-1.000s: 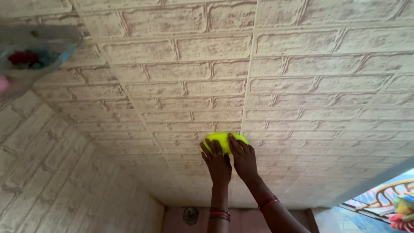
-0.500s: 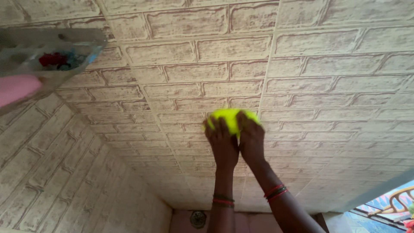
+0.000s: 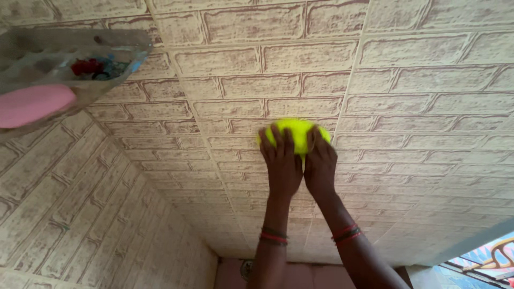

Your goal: The person wipes a tiled wall with a yellow cloth, moving the cloth in circular and back-and-forth motions across the surface. The person cleans around pipes and a wall-mounted shelf, continuing the wiping action throughout the clip.

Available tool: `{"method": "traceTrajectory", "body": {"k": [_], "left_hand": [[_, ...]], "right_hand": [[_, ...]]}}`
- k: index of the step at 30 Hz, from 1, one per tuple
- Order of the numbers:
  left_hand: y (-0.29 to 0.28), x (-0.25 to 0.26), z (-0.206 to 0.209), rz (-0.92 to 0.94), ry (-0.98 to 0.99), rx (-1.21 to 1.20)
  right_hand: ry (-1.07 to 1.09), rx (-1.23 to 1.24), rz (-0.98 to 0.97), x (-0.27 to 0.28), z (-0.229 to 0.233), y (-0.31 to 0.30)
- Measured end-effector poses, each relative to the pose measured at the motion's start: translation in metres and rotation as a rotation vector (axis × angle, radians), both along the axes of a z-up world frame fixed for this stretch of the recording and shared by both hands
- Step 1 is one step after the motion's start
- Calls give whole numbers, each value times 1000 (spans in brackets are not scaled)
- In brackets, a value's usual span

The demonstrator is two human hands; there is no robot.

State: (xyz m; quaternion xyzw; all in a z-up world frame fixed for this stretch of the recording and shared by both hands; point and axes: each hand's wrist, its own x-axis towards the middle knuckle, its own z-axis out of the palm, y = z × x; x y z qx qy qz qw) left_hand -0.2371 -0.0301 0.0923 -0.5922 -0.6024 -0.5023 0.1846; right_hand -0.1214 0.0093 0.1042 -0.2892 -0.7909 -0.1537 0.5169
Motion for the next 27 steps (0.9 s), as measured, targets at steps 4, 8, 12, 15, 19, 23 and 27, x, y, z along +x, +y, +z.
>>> {"method": "traceTrajectory", "body": {"k": [4,8,12,15,19,23,27], "left_hand": [[-5,-14,21,21,-33,-52],[-11,-21,-47,49,-346,-7],[-11,-20,-133,140,-412,-108],[-4,-18,-153,183,-338,-202],[-6,-26,-102,-23,-326,28],[-12,-57,13,-6,-126,50],[-22,-90,128,107,97,181]], "right_hand": [[51,63,-88,-23,14,-3],[-284,-134,49,-40,-21,-4],[-445,-120,116,-41,-77,-20],[-406,-189,152,-37,-93,-22],[-319,-125,155,-39,-56,-8],[-196,64,91,-54,30,-2],[-236,203,2,-75,140,-5]]}}
